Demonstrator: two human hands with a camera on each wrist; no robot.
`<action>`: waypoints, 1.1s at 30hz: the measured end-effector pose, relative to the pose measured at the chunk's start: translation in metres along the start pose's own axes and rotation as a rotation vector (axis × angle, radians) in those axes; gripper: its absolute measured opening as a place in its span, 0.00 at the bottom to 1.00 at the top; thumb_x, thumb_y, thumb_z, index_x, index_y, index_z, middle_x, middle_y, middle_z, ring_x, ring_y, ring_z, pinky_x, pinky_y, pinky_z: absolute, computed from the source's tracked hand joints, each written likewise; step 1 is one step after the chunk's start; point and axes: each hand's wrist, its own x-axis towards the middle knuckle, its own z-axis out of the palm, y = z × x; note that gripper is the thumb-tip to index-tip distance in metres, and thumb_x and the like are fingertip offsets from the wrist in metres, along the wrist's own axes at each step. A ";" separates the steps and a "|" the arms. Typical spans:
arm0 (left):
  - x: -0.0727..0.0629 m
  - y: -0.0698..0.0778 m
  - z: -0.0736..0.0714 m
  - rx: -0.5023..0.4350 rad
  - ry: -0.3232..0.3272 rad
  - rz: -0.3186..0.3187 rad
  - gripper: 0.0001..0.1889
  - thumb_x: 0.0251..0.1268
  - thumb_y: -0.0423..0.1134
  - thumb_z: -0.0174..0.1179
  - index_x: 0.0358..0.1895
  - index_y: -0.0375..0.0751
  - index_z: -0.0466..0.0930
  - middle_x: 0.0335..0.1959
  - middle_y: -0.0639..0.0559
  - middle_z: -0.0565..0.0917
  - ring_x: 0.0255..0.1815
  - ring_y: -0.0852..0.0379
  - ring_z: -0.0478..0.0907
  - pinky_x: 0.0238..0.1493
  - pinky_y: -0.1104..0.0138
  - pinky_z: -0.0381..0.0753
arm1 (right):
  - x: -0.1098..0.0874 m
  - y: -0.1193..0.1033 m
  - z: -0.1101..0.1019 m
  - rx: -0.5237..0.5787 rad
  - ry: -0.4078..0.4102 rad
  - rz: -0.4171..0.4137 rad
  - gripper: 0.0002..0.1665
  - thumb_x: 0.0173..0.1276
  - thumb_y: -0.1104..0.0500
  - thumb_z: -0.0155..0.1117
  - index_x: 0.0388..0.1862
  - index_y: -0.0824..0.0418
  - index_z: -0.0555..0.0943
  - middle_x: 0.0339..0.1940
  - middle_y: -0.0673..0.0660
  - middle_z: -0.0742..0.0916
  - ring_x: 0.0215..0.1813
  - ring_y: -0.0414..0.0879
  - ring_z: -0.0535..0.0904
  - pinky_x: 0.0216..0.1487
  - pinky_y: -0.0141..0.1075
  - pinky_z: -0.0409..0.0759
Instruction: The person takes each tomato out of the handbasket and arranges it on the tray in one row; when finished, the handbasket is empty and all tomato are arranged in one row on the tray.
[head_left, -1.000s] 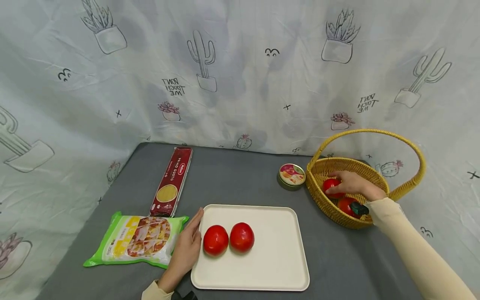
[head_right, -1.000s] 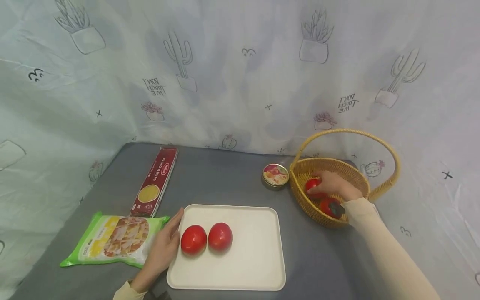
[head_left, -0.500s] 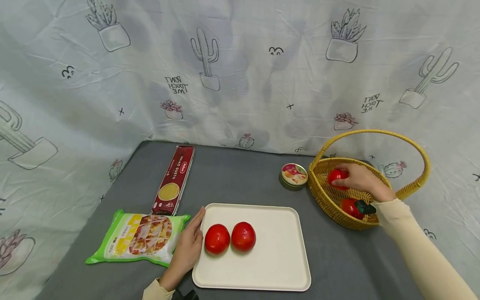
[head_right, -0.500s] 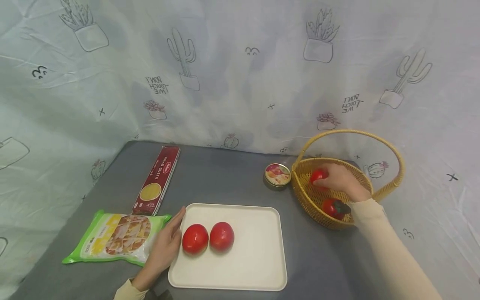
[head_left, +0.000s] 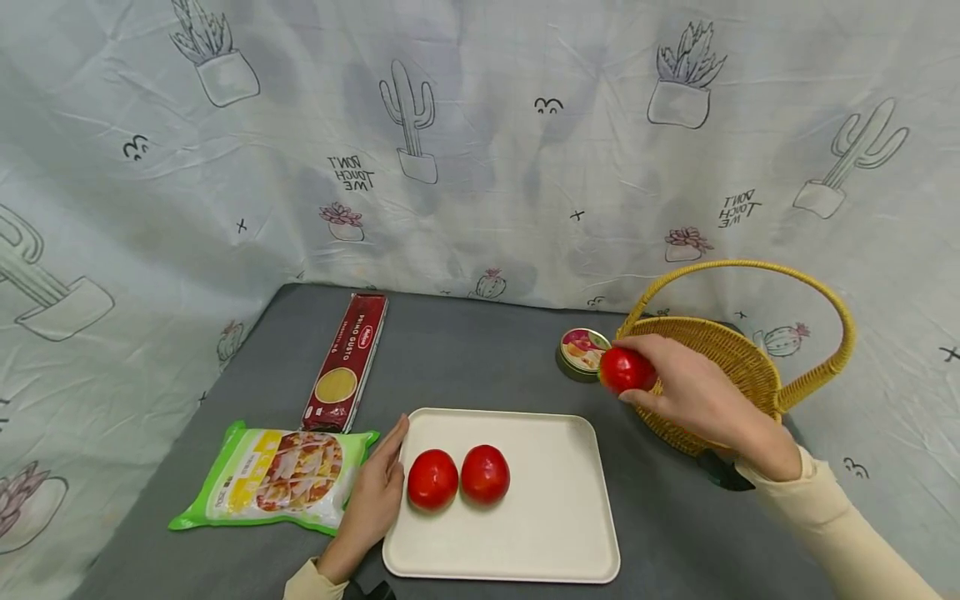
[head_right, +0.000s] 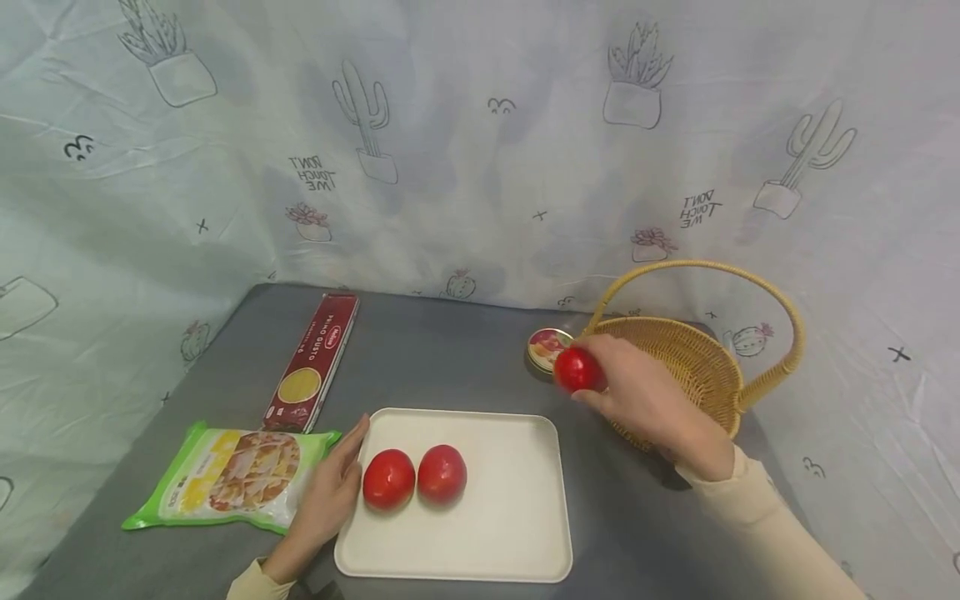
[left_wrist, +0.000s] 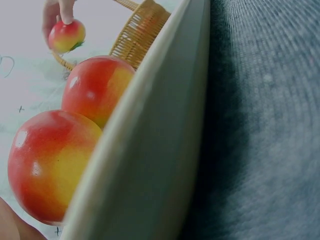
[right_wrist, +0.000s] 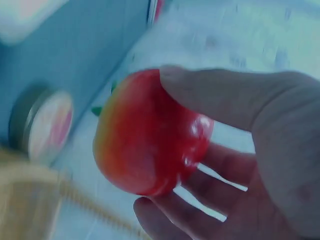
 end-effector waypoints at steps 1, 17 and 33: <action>0.000 0.000 0.000 -0.002 0.000 -0.002 0.31 0.70 0.11 0.43 0.77 0.19 0.64 0.80 0.27 0.64 0.80 0.33 0.59 0.70 0.81 0.57 | -0.001 -0.008 0.006 -0.005 -0.010 -0.038 0.41 0.57 0.56 0.87 0.68 0.62 0.80 0.57 0.61 0.87 0.55 0.57 0.84 0.53 0.56 0.87; 0.000 0.003 -0.001 -0.007 0.006 0.030 0.31 0.70 0.11 0.46 0.76 0.20 0.65 0.79 0.27 0.65 0.80 0.32 0.60 0.70 0.81 0.58 | -0.015 -0.060 0.120 0.104 -0.317 -0.316 0.36 0.60 0.59 0.84 0.67 0.58 0.82 0.63 0.50 0.85 0.63 0.47 0.81 0.55 0.44 0.88; 0.000 0.005 -0.001 0.003 0.000 0.018 0.31 0.71 0.11 0.45 0.77 0.20 0.64 0.80 0.28 0.64 0.80 0.32 0.60 0.70 0.81 0.57 | -0.018 -0.057 0.117 0.156 -0.320 -0.276 0.41 0.63 0.55 0.82 0.74 0.59 0.77 0.73 0.55 0.81 0.72 0.52 0.76 0.62 0.53 0.85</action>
